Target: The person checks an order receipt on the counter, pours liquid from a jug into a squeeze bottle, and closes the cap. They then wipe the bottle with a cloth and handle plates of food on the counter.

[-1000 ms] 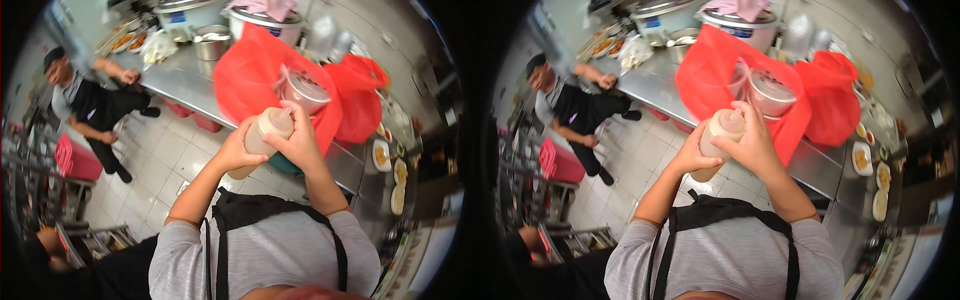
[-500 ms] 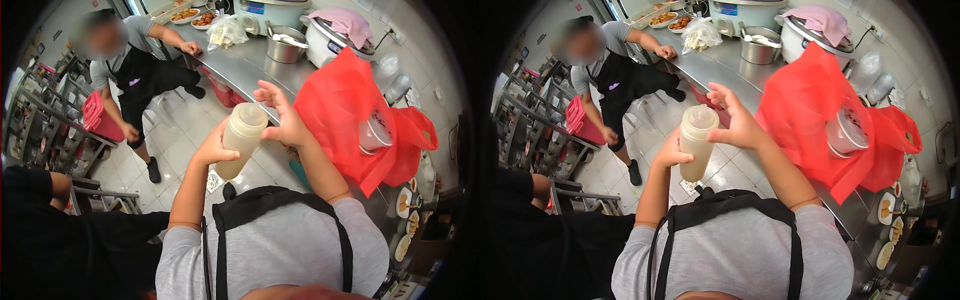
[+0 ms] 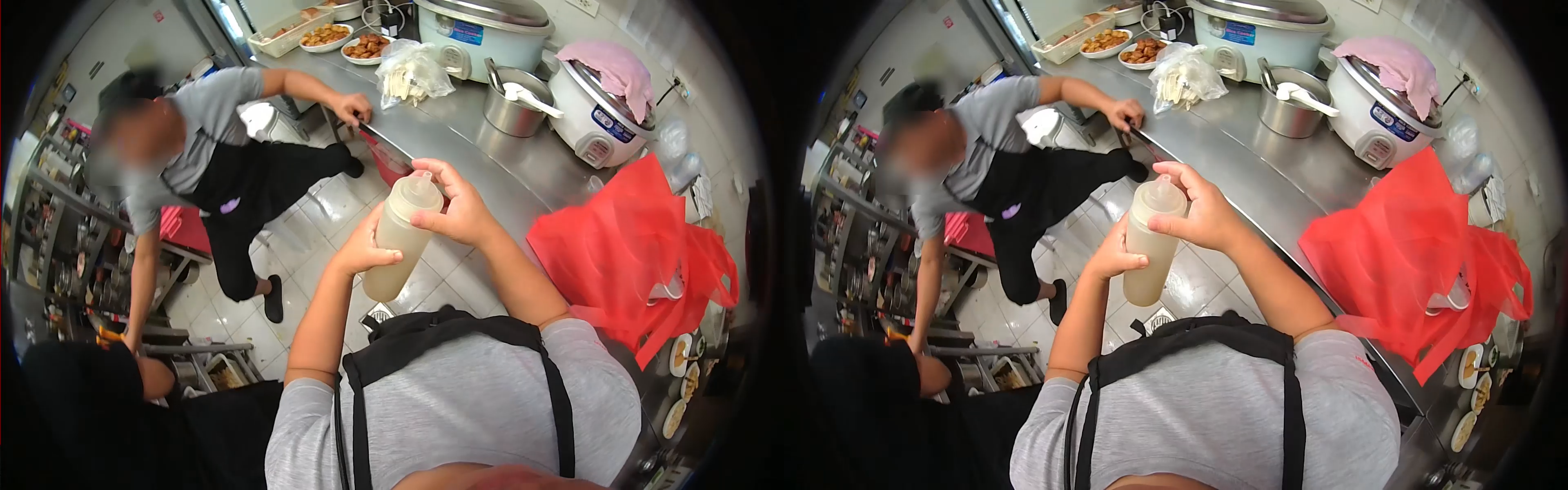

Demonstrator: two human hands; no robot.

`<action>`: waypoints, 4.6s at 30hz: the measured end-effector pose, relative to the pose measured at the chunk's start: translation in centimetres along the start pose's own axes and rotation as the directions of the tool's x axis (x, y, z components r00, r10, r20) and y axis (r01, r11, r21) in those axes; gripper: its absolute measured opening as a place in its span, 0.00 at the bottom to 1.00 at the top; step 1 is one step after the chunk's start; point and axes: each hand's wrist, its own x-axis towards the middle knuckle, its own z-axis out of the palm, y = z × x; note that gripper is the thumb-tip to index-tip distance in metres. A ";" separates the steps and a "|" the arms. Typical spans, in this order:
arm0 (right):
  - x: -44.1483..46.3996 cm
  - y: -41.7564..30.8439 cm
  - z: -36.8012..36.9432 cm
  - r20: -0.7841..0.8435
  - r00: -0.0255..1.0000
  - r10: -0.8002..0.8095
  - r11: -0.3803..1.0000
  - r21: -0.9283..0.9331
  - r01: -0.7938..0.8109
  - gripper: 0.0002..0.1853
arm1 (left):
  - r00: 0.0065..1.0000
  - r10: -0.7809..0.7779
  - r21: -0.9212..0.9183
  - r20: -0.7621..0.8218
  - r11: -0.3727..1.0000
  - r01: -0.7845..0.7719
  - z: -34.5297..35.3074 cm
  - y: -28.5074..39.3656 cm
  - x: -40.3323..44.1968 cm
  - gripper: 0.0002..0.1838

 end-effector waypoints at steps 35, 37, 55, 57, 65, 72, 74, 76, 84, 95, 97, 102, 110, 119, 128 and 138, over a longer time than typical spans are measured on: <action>3.6 18.6 -23.7 -0.873 0.259 0.412 0.181 -0.200 -0.963 0.50 | 0.915 0.399 0.337 0.063 0.854 -0.396 4.9 -10.7 32.3 0.49; 2.6 20.0 -24.9 -0.859 0.331 0.391 0.232 -0.256 -0.938 0.53 | 0.938 0.346 0.399 0.022 0.857 -0.326 4.9 -11.6 32.5 0.52; 10.2 0.5 -16.3 -0.664 0.634 -0.397 0.729 -0.648 -0.222 0.17 | 0.203 0.203 0.166 -0.958 0.969 -0.185 -23.4 6.6 -9.7 0.39; 14.0 1.3 -10.4 -0.583 0.718 -0.380 0.821 -0.570 -0.029 0.15 | 0.115 0.309 0.279 -0.944 0.935 -0.221 -24.0 9.3 -14.7 0.38; 23.8 4.1 17.0 0.387 0.895 -0.224 0.972 0.023 0.233 0.15 | -0.104 0.505 0.511 -0.857 0.859 -0.041 -24.7 12.2 -26.0 0.44; 30.2 5.9 35.8 0.907 0.370 -0.200 0.978 0.204 0.029 0.16 | -0.322 0.556 0.538 -0.766 0.829 0.151 -28.5 11.5 -33.1 0.37; 32.7 7.0 39.3 0.929 0.312 -0.199 0.980 0.197 0.036 0.17 | -0.376 0.572 0.546 -0.729 0.817 0.185 -30.0 11.4 -34.4 0.35; 35.6 8.0 42.2 0.945 0.261 -0.197 0.980 0.189 0.053 0.17 | -0.463 0.572 0.520 -0.677 0.817 0.249 -31.3 11.8 -35.5 0.35; 47.1 12.5 51.9 0.997 0.064 -0.040 0.988 0.049 -0.145 0.17 | -0.669 0.531 0.399 -0.520 0.844 0.359 -38.6 14.3 -38.9 0.29; 56.0 22.1 67.4 0.977 0.092 0.191 0.673 -0.062 -0.737 0.13 | -0.634 0.380 0.291 -0.674 0.925 0.245 -55.7 13.4 -44.0 0.26; 58.3 24.9 71.4 0.950 0.183 0.253 0.506 0.031 -0.862 0.13 | -0.599 0.307 0.315 -0.740 0.944 0.096 -61.5 12.7 -45.6 0.25; 63.2 36.6 81.8 0.766 0.254 0.591 0.243 0.131 -0.961 0.18 | -0.317 -0.089 -0.077 -0.944 0.996 -0.049 -81.4 2.9 -49.1 0.21; 65.7 58.5 95.2 -0.301 0.265 0.916 0.315 0.129 -0.940 0.39 | 0.016 -0.463 -0.370 -0.886 0.729 0.576 -104.7 -15.3 -43.3 0.32; 66.7 60.2 98.7 -0.681 0.421 0.599 0.666 0.132 -0.734 0.22 | -0.162 -0.795 -0.805 -0.585 0.594 -0.007 -111.8 -26.0 -47.3 0.26; 75.7 64.4 90.4 -0.580 0.680 0.449 0.717 -0.221 -0.661 0.23 | -0.009 -0.773 -0.768 -0.635 0.630 0.112 -118.4 -33.9 -52.0 0.25; 81.6 67.5 87.8 -0.414 0.757 0.505 0.820 -0.045 -0.571 0.20 | -0.286 -0.053 -0.262 -0.957 0.580 0.771 -139.4 -39.0 -51.5 0.32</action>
